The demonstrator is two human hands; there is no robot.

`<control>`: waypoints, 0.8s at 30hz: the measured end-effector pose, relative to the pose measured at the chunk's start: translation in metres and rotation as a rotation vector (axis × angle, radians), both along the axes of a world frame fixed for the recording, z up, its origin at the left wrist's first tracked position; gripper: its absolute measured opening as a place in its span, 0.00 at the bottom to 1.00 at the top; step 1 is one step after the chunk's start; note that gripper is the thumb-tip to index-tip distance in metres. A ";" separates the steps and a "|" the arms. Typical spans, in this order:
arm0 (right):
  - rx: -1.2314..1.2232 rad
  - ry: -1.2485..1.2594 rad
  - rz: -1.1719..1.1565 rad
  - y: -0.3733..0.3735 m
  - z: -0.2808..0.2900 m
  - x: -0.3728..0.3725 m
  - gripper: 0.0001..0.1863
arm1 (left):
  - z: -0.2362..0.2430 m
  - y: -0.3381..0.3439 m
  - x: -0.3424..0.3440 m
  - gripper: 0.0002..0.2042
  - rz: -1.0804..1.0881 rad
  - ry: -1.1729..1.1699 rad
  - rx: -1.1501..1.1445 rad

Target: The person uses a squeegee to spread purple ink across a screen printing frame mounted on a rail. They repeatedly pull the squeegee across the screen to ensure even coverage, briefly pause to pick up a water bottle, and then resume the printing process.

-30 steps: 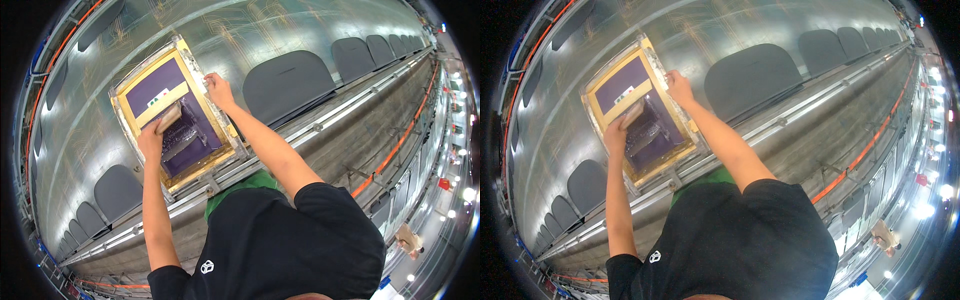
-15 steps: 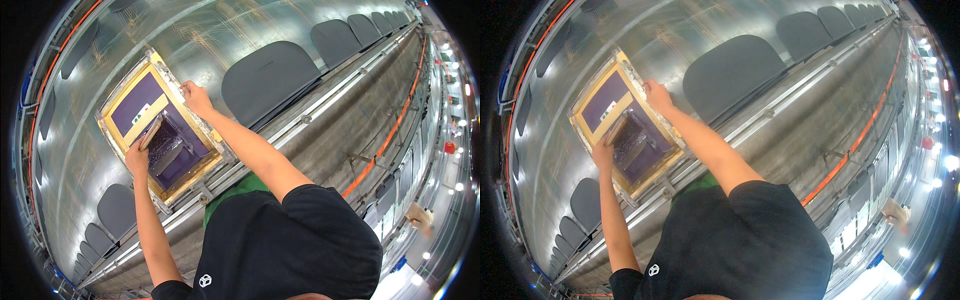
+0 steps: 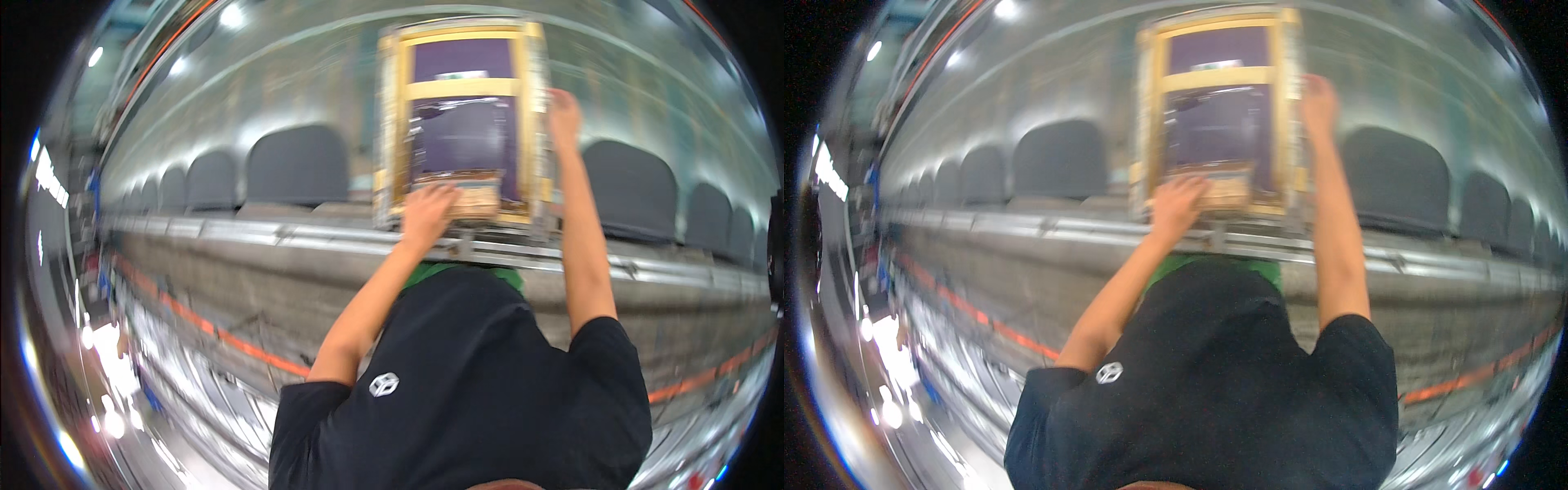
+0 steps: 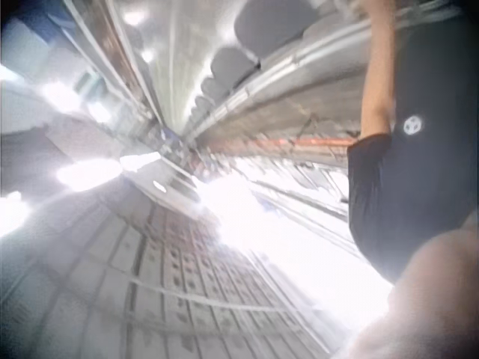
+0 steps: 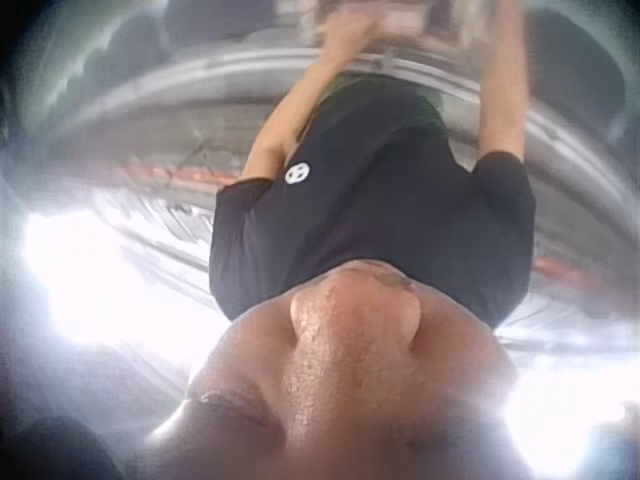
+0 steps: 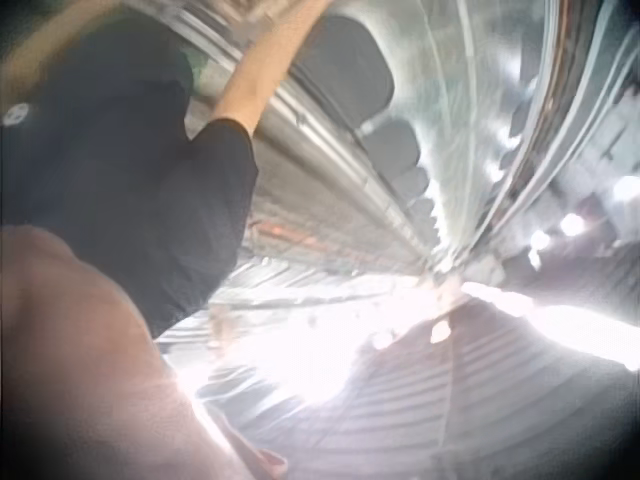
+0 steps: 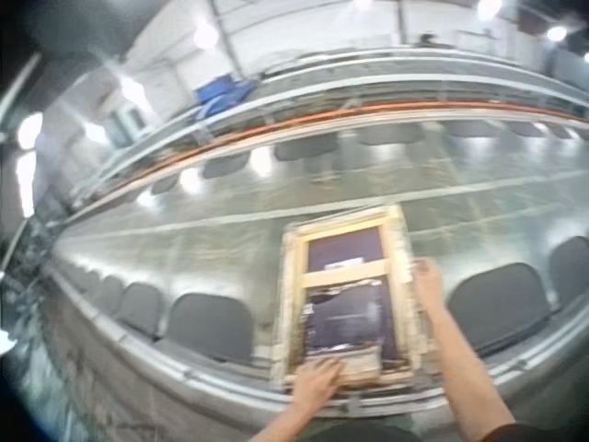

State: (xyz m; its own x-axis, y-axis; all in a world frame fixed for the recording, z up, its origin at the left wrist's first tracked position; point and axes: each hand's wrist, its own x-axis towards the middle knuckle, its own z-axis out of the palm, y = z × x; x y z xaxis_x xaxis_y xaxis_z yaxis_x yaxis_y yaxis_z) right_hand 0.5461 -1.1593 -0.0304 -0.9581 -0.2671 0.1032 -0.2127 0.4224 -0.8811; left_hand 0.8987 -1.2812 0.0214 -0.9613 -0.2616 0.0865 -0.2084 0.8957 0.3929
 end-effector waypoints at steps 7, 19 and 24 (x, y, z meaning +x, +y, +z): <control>-0.008 -0.069 0.017 -0.120 0.024 0.103 0.12 | 0.025 -0.106 0.079 0.27 0.168 -0.018 0.046; -0.031 -0.242 0.014 -0.306 0.012 0.246 0.13 | 0.022 -0.301 0.214 0.28 0.141 -0.090 -0.020; 0.025 -0.092 -0.043 -0.310 0.026 0.236 0.13 | 0.034 -0.296 0.238 0.28 0.056 -0.101 -0.085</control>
State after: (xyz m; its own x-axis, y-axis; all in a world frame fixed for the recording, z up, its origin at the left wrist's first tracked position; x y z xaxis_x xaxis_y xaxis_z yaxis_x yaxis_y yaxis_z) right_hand 0.7817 -1.4695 -0.0042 -0.9739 -0.2268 0.0082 -0.1127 0.4517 -0.8850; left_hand 1.1372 -1.5770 0.0553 -0.9504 -0.3107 0.0146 -0.2932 0.9108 0.2905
